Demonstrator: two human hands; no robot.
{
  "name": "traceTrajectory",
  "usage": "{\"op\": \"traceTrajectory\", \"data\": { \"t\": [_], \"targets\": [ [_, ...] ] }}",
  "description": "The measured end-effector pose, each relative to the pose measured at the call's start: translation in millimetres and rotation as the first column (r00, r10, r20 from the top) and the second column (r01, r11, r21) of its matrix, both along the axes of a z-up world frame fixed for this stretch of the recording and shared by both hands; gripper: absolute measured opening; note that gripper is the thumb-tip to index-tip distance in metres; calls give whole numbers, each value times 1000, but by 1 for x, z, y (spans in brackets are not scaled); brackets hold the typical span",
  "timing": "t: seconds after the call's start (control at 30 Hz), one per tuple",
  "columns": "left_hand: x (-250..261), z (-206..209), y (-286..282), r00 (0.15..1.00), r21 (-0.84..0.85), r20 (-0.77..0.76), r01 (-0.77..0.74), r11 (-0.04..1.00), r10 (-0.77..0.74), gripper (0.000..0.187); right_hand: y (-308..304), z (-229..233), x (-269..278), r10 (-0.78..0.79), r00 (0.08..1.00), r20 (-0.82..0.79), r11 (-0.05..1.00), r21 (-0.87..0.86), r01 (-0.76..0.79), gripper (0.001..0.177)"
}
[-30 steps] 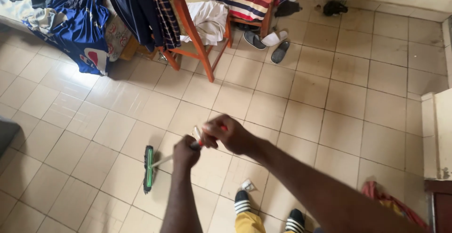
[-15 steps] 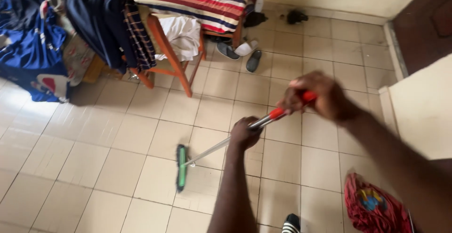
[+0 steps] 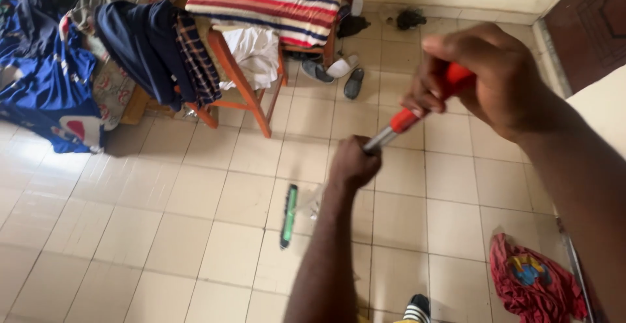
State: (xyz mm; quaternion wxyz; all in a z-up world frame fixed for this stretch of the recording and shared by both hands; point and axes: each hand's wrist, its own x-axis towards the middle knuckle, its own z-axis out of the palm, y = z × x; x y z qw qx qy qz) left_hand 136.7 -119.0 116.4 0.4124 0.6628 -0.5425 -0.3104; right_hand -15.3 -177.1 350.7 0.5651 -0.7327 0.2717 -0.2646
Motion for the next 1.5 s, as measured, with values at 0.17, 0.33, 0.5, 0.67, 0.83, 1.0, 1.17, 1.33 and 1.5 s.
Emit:
{"op": "traceTrajectory", "data": {
  "t": [0.17, 0.33, 0.5, 0.67, 0.83, 1.0, 1.17, 1.33, 1.5],
  "targets": [
    [86, -9, 47, 991, 17, 96, -96, 995, 94, 12, 12, -60, 64, 96, 981, 166, 990, 87, -111, 47],
    [129, -62, 96, 898, 277, 256, -423, 863, 358, 44, 42, -171, 111, 151, 953, 264, 955, 210, -210, 49],
    [134, -188, 101, 837, 267, 382, -506, 820, 392, 51, 78, -256, 116, 80, 923, 377, 913, 344, -220, 38],
    [84, -171, 54, 922, 405, 278, -368, 837, 271, 53, 34, -223, 55, -37, 963, 267, 929, 365, -65, 44],
    [5, -114, -15, 981, 384, 191, -105, 917, 32, 46, -20, -151, -28, -211, 976, 52, 914, 363, 179, 48],
    [-75, -95, -70, 986, 81, 32, 158, 984, -161, 43, -44, -75, -92, -292, 955, -45, 922, 254, 294, 47],
    [-100, -57, -80, 968, 104, -109, 236, 966, -225, 28, -37, -22, -106, -304, 942, -140, 940, 115, 320, 48],
    [-54, -27, -75, 979, 12, 22, 203, 979, -203, 16, -25, 8, -62, -231, 968, -97, 972, 18, 234, 49],
    [42, -1, -40, 989, 103, 129, 57, 993, -70, 11, -25, -32, 8, -82, 987, 141, 996, 28, 79, 49]
  ]
}}
